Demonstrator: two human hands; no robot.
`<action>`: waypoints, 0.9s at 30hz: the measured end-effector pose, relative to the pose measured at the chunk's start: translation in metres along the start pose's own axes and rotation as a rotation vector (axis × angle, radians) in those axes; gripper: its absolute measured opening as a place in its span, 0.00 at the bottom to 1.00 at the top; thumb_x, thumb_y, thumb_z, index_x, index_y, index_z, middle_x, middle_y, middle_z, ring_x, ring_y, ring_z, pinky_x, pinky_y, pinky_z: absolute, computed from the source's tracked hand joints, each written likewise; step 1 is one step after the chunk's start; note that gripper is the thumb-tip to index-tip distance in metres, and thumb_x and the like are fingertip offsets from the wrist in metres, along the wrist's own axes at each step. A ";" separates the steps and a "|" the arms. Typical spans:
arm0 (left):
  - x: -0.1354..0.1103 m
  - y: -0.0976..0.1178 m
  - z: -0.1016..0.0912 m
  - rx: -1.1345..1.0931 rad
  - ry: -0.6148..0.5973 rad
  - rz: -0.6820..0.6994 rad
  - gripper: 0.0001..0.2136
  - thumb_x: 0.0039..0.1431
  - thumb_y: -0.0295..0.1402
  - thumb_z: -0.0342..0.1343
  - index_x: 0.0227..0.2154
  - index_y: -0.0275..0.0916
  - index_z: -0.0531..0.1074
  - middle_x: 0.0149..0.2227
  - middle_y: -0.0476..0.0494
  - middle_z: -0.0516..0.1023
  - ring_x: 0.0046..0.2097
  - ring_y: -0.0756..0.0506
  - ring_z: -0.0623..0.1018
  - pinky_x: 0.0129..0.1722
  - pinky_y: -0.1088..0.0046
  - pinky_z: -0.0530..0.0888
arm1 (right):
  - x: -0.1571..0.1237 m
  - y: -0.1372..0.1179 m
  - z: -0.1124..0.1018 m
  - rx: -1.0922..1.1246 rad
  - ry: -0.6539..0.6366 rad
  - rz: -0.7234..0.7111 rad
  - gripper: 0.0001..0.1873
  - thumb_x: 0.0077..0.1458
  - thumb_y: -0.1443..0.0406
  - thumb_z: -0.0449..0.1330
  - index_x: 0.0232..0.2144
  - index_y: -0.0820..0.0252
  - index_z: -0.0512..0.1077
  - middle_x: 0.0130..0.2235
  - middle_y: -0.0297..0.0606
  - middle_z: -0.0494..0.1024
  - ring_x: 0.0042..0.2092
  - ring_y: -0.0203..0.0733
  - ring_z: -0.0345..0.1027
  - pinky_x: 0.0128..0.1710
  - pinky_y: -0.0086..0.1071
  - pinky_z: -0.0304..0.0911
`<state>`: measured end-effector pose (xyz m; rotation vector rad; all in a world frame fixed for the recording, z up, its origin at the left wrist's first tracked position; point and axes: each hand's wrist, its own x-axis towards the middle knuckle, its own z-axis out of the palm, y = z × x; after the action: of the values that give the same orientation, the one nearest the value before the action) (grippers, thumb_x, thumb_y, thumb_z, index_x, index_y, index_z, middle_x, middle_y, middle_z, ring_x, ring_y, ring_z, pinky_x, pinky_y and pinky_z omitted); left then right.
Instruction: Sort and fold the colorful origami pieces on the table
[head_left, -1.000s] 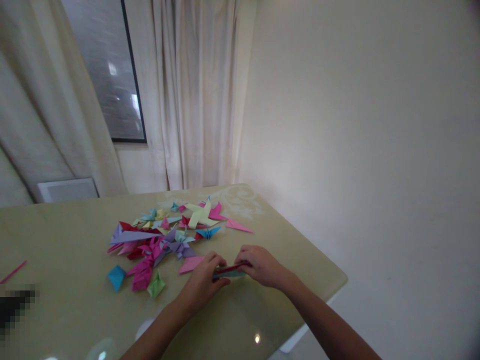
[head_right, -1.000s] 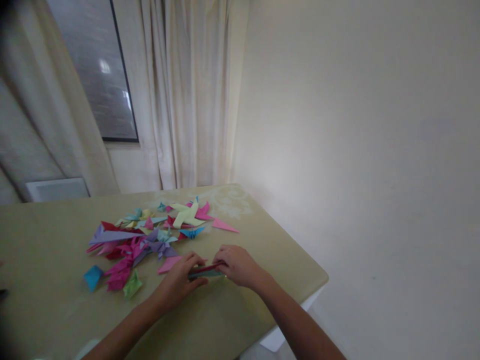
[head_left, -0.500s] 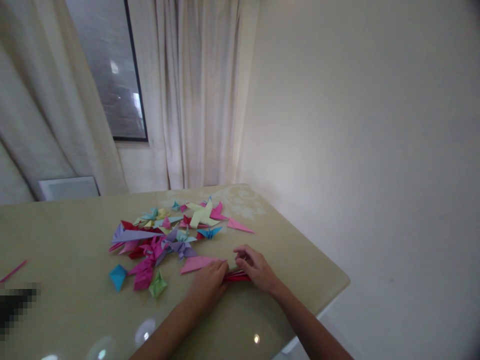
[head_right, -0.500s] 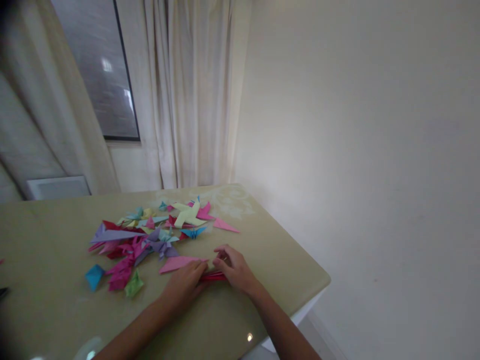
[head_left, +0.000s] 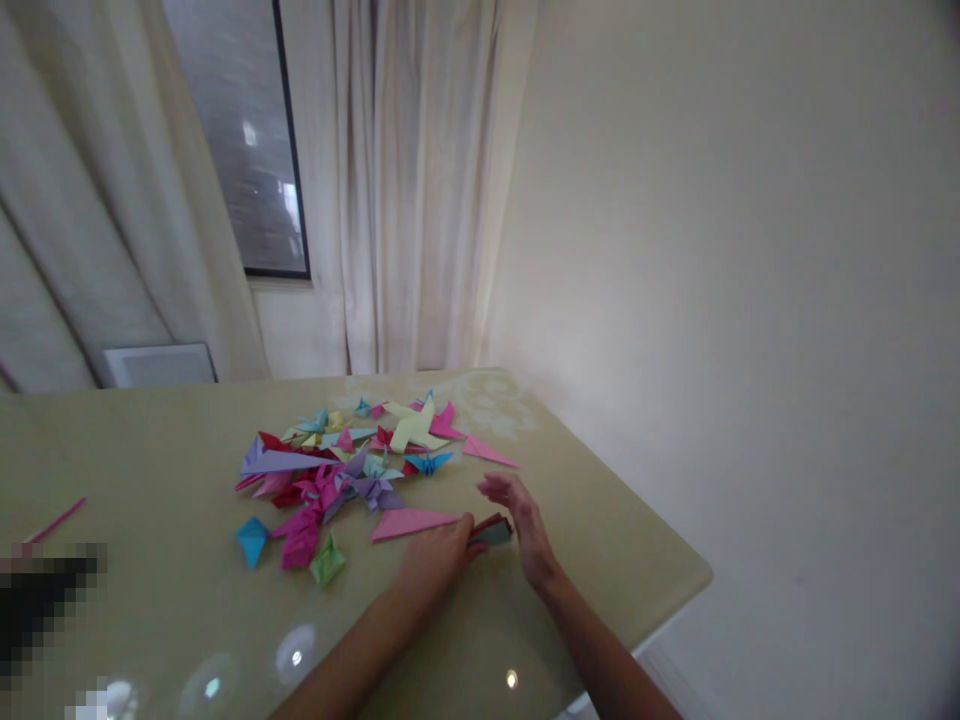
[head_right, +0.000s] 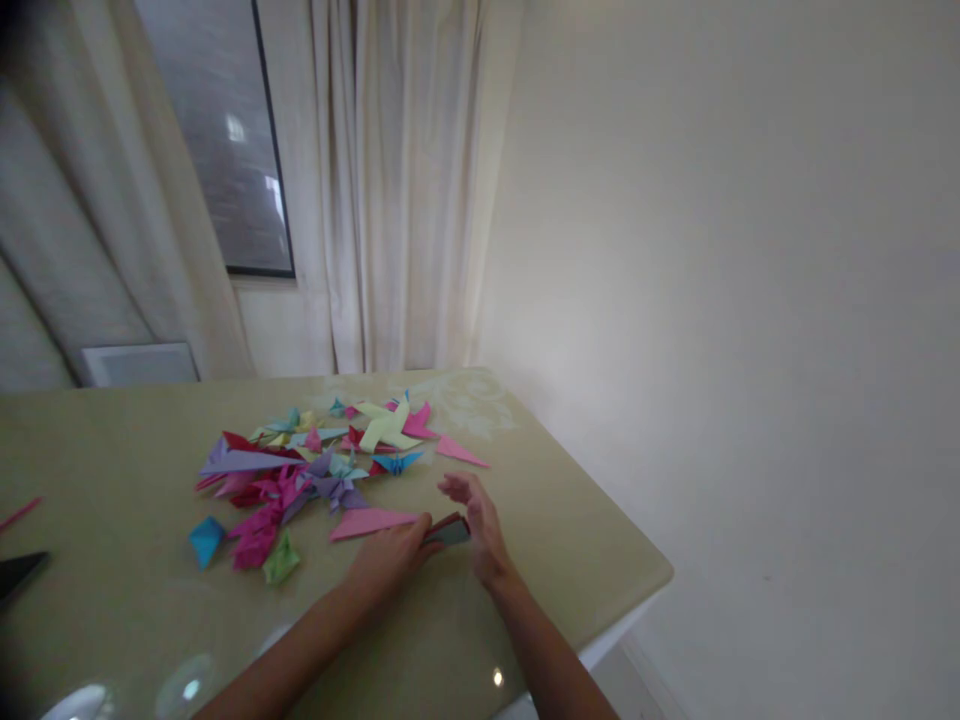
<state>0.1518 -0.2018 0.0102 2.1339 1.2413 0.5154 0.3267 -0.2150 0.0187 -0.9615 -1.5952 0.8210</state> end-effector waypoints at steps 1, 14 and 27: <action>-0.001 0.001 0.000 -0.063 0.009 0.022 0.05 0.60 0.34 0.60 0.39 0.43 0.72 0.40 0.34 0.82 0.48 0.27 0.82 0.48 0.53 0.72 | -0.002 0.000 -0.001 0.003 0.004 -0.007 0.46 0.64 0.29 0.42 0.60 0.56 0.70 0.54 0.50 0.78 0.57 0.54 0.73 0.59 0.47 0.66; 0.000 -0.013 -0.050 0.123 0.000 0.098 0.07 0.63 0.39 0.58 0.39 0.41 0.75 0.48 0.37 0.80 0.51 0.37 0.78 0.52 0.62 0.70 | -0.030 -0.001 -0.045 -0.271 0.241 0.186 0.22 0.59 0.45 0.66 0.34 0.58 0.78 0.25 0.35 0.77 0.28 0.45 0.71 0.30 0.34 0.64; 0.018 -0.017 -0.065 -0.143 -0.002 0.100 0.15 0.57 0.48 0.62 0.30 0.41 0.77 0.30 0.47 0.79 0.34 0.45 0.76 0.34 0.72 0.68 | -0.039 0.013 -0.053 -0.278 0.478 0.180 0.28 0.53 0.40 0.68 0.31 0.60 0.78 0.28 0.36 0.76 0.30 0.45 0.67 0.30 0.34 0.62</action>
<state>0.1108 -0.1596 0.0468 2.0822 1.0672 0.6260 0.3852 -0.2421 0.0016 -1.3985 -1.2334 0.4439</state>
